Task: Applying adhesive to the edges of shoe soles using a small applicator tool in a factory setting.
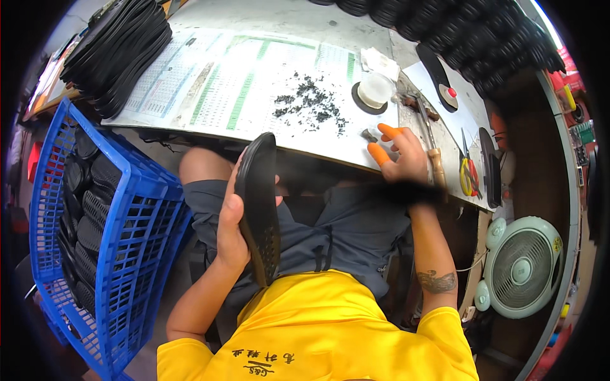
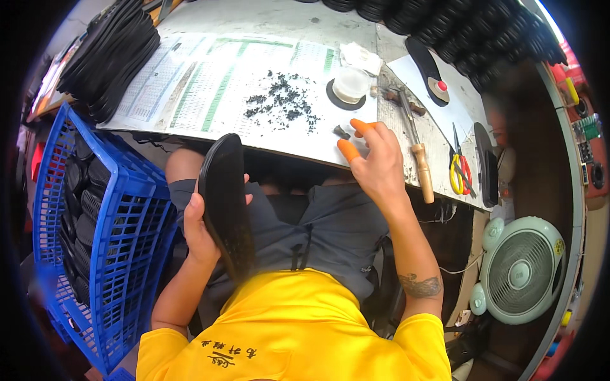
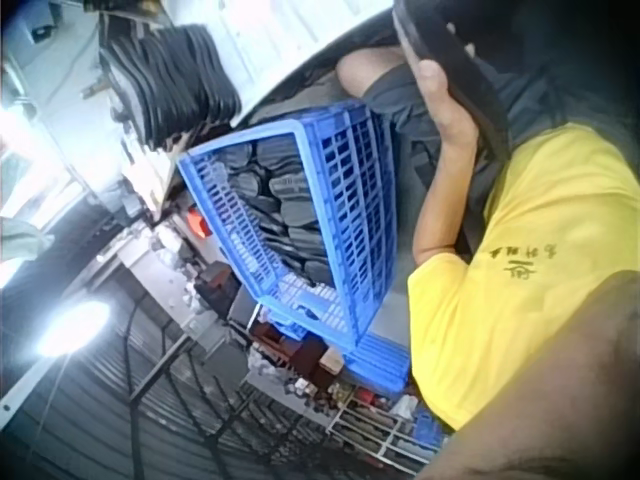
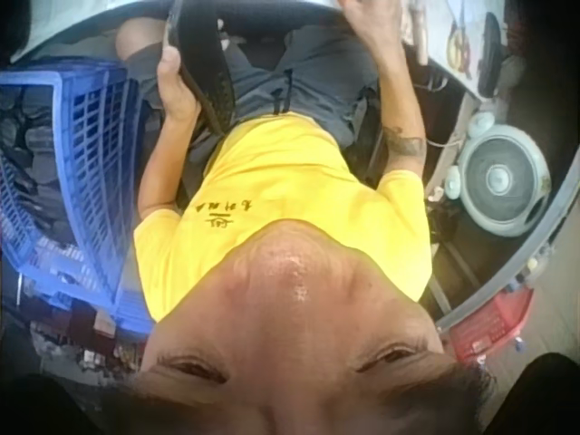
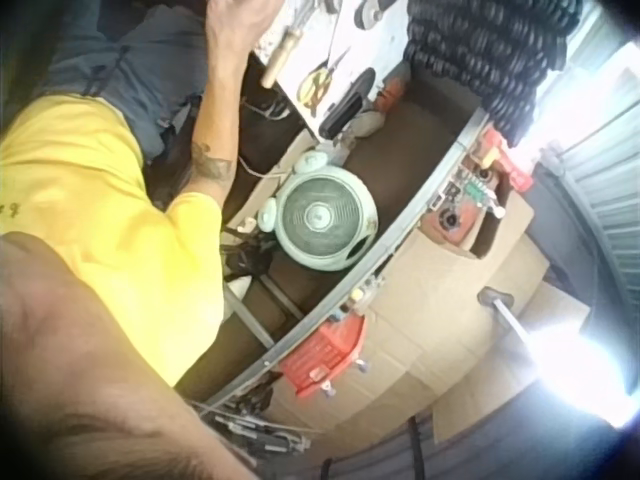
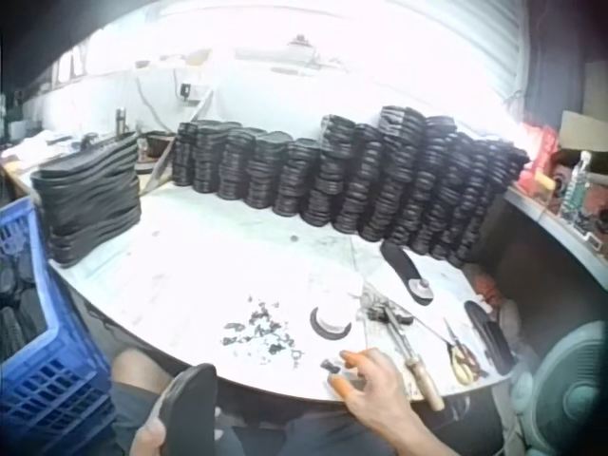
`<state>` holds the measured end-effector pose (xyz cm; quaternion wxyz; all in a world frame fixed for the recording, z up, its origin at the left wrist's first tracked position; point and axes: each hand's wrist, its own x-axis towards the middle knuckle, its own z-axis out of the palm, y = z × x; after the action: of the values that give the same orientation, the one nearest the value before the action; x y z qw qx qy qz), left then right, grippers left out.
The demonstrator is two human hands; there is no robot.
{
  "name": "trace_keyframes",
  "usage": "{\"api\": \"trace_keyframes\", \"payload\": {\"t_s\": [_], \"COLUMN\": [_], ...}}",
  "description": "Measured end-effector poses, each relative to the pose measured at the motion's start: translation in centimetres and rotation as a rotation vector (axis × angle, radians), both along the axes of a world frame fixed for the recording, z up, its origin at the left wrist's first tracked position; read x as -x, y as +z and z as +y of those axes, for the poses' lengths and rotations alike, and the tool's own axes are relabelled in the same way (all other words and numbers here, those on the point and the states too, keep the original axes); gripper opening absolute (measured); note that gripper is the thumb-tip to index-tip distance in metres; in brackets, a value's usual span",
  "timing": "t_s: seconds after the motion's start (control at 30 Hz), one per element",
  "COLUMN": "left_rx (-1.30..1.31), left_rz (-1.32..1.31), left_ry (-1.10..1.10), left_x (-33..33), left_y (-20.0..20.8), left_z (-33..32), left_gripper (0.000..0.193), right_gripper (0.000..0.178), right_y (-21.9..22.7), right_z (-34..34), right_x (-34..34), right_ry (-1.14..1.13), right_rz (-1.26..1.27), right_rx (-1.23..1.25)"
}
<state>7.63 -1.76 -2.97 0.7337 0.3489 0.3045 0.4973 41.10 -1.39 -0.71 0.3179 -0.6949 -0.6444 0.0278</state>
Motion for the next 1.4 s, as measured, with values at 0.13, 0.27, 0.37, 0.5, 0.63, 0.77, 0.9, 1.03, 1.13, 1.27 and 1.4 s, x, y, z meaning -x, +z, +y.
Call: {"api": "trace_keyframes", "payload": {"t_s": [0.13, 0.27, 0.37, 0.5, 0.63, 0.77, 0.9, 1.03, 1.13, 1.27, 1.4], "left_rx": [-0.054, -0.044, -0.056, -0.079, -0.106, -0.134, -0.124, -0.118, -0.119, -0.079, -0.022], "left_rz": [0.043, 0.05, 0.046, 0.058, 0.09, 0.153, 0.128, 0.132, 0.128, 0.077, -0.051], "left_ry": [-0.001, -0.012, -0.004, 0.007, -0.015, -0.043, -0.018, -0.02, -0.017, -0.017, -0.048], "left_x": [-1.5, -0.7, -0.5, 0.3, 0.4, 0.3, 0.0, 0.1, 0.2, 0.3, 0.2], "left_y": [-0.4, -1.1, -1.2, -1.7, -2.1, -2.6, -2.0, -1.9, -1.8, -1.4, -1.3], "left_z": [0.5, 0.5, 0.8, 0.9, 0.8, 1.0, 0.9, 0.9, 0.8, 0.8, 0.8], "left_gripper": [0.107, 0.106, 0.104, 0.101, 0.104, 0.104, 0.105, 0.102, 0.1, 0.1, 0.097], "right_gripper": [0.023, 0.018, 0.019, 0.021, 0.019, 0.019, 0.019, 0.02, 0.019, 0.019, 0.022], "right_y": [-0.2, 2.5, 4.1, 6.5, 8.4, 8.3, 8.3, 8.5, 8.2, 8.3, 10.6], "right_z": [0.7, 2.0, 4.1, 7.2, 9.2, 10.3, 11.0, 10.9, 11.2, 10.4, 7.4], "right_x": [-1.1, -2.2, -3.0, -4.3, -4.2, -5.0, -5.1, -5.1, -5.1, -4.9, -0.8], "right_ry": [0.01, -0.045, -0.042, -0.062, -0.069, -0.032, -0.013, -0.023, 0.013, 0.037, -0.021], "right_rz": [-0.087, -0.023, -0.026, -0.087, -0.142, -0.273, -0.342, -0.337, -0.364, -0.252, 0.231], "right_rx": [-0.026, 0.045, -0.028, 0.017, 0.196, 0.197, 0.28, 0.286, 0.293, 0.136, 0.152]}}
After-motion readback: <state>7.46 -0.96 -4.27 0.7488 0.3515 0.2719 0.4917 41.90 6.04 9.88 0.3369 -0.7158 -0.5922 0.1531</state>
